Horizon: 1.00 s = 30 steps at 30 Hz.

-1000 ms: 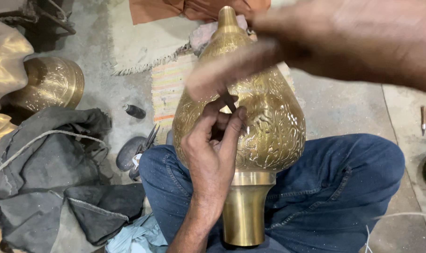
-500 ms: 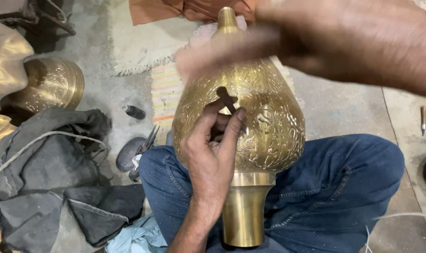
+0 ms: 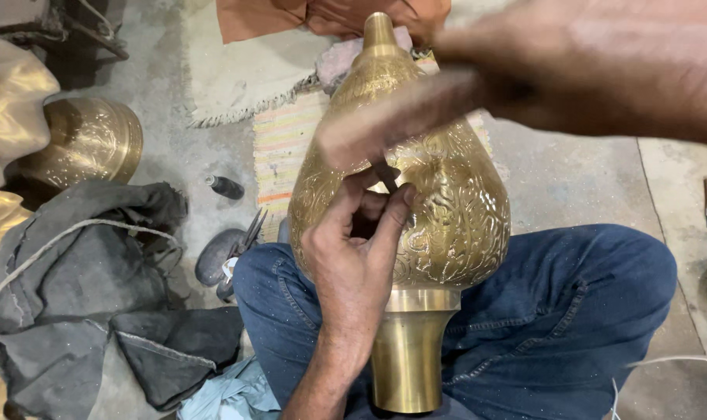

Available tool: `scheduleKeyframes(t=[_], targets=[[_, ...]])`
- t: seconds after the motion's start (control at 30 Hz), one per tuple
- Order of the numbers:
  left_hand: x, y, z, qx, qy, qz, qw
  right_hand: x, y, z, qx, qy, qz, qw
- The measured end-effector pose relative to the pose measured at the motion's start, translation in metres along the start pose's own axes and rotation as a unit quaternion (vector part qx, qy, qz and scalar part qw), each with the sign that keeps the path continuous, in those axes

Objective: The person sits cross-legged on the floor with a large brass vessel on their lap and decorates its surface, holding a punch against the metal and striking it with a wooden mallet to emboss ornamental patterns, repositioning the punch repeatedly across different areas of the vessel.

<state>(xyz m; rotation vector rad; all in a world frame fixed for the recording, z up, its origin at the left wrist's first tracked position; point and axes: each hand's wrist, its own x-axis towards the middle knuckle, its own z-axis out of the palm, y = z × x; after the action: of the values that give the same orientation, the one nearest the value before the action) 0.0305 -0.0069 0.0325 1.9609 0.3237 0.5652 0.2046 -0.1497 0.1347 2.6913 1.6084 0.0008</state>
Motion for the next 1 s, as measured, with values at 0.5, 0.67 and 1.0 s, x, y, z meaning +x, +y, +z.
scheduleKeyframes(t=[0.5,0.67,1.0], targets=[[0.002,-0.054,-0.053,-0.093,0.230,0.034,0.968,-0.071,0.049,0.188,0.537,0.185,0.325,0.756],[0.008,-0.076,-0.033,0.013,0.200,0.055,0.978,-0.081,0.038,0.253,0.680,0.142,0.402,0.597],[0.005,-0.080,-0.025,-0.053,0.202,0.021,0.978,-0.083,0.038,0.260,0.705,0.061,0.378,0.597]])
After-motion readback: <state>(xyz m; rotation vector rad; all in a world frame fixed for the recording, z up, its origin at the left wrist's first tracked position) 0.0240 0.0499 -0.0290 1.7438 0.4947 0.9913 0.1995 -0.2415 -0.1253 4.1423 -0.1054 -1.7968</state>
